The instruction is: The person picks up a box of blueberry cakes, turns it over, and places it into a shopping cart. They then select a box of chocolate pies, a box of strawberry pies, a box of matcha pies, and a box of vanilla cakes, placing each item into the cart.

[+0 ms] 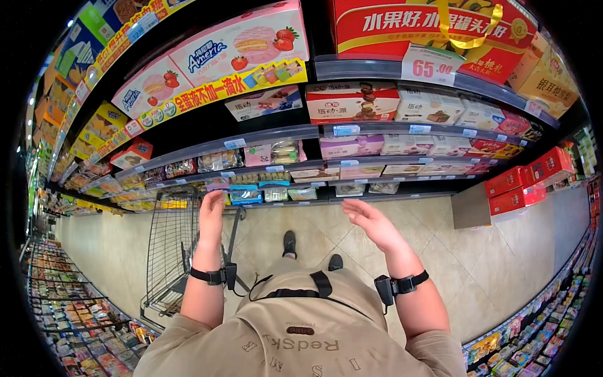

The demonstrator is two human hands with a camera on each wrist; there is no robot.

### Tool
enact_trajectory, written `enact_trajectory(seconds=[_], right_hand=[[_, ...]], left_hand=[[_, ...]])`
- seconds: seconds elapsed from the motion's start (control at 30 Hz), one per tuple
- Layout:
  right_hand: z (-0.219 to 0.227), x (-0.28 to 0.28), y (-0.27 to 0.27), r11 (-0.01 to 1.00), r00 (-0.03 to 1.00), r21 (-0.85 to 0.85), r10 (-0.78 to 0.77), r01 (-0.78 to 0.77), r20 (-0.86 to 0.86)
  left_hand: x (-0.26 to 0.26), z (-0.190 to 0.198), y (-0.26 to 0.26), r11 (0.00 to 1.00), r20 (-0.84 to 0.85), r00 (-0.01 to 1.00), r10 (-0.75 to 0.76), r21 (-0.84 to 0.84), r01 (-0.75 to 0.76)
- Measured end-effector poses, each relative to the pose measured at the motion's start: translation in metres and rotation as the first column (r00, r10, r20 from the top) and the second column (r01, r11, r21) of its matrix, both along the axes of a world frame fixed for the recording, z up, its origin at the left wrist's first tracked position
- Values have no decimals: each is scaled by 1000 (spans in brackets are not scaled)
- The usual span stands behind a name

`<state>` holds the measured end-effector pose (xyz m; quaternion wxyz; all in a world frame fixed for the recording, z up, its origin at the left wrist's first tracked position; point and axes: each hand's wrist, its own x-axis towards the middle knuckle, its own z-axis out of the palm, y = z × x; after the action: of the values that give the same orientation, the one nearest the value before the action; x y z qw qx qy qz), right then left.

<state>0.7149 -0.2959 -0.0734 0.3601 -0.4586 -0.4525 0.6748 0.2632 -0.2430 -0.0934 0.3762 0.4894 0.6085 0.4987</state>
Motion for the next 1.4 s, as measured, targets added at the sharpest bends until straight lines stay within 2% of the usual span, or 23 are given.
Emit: enact_trajectory(seconds=[0.07, 0.2, 0.3, 0.33, 0.43, 0.53, 0.57, 0.63, 0.7, 0.77, 0.83, 0.9, 0.93, 1.0, 1.1, 1.13, 1.17, 1.23, 1.3, 1.4], right_hand=[[0, -13, 18, 999, 1000, 45, 2, -2, -7], [5, -40, 59, 991, 1000, 133, 24, -24, 2], [22, -69, 90, 981, 999, 195, -4, -4, 38], [22, -79, 102, 982, 999, 189, -14, 6, 39], [21, -112, 136, 959, 997, 272, -75, 76, -15], [15, -142, 171, 902, 978, 421, -167, 100, 126], [11, -151, 183, 903, 976, 414, -179, 114, 121], [5, -168, 205, 868, 937, 444, -317, 223, 149], [1, -179, 222, 853, 926, 451, -355, 263, 130], [-2, -186, 239, 827, 871, 499, -423, 258, 250], [-10, -194, 253, 789, 847, 544, -473, 286, 241], [-13, -197, 265, 710, 702, 649, -608, 273, 371], [-12, -196, 269, 707, 693, 649, -617, 282, 372], [-12, -194, 276, 799, 738, 462, -567, 385, 366], [-21, -192, 287, 758, 733, 461, -618, 461, 283], [-16, -191, 287, 799, 784, 318, -584, 510, 209], [-18, -191, 289, 793, 778, 315, -593, 520, 208], [-25, -191, 293, 758, 769, 415, -612, 503, 185], [-31, -190, 296, 761, 770, 398, -612, 512, 180], [-33, -189, 298, 766, 777, 394, -604, 507, 174]], left_hand=[[-6, 13, 19, 998, 0, 1000, -14, -56, 14], [-13, 33, 63, 999, 11, 1000, -21, -38, 22], [-22, 30, 106, 997, 10, 998, -68, -19, 68], [-23, 31, 120, 996, 64, 995, -74, -38, 76], [-24, 33, 165, 989, 77, 986, -145, -1, 145], [-27, 29, 208, 972, 58, 970, -234, 3, 234], [-27, 27, 220, 964, 47, 963, -267, -3, 267], [-22, 27, 237, 957, 57, 956, -287, -22, 288], [-21, 21, 252, 936, 113, 933, -342, -41, 348], [-25, 18, 260, 931, 127, 927, -352, -52, 360], [-28, 8, 271, 918, 32, 934, -356, -172, 356], [-31, 2, 277, 916, 45, 930, -365, -160, 368], [-33, 0, 279, 919, 63, 929, -365, -137, 370], [-36, 0, 283, 920, 103, 922, -373, -90, 382], [-34, 9, 284, 921, 104, 922, -372, -84, 381], [-40, 2, 290, 918, 58, 923, -381, -100, 385], [-41, -1, 293, 913, 57, 918, -391, -102, 395], [-40, 1, 295, 908, 135, 905, -404, -56, 414], [-43, -1, 302, 886, 96, 889, -448, -83, 455], [-46, -11, 310, 879, 181, 872, -456, -66, 473]])
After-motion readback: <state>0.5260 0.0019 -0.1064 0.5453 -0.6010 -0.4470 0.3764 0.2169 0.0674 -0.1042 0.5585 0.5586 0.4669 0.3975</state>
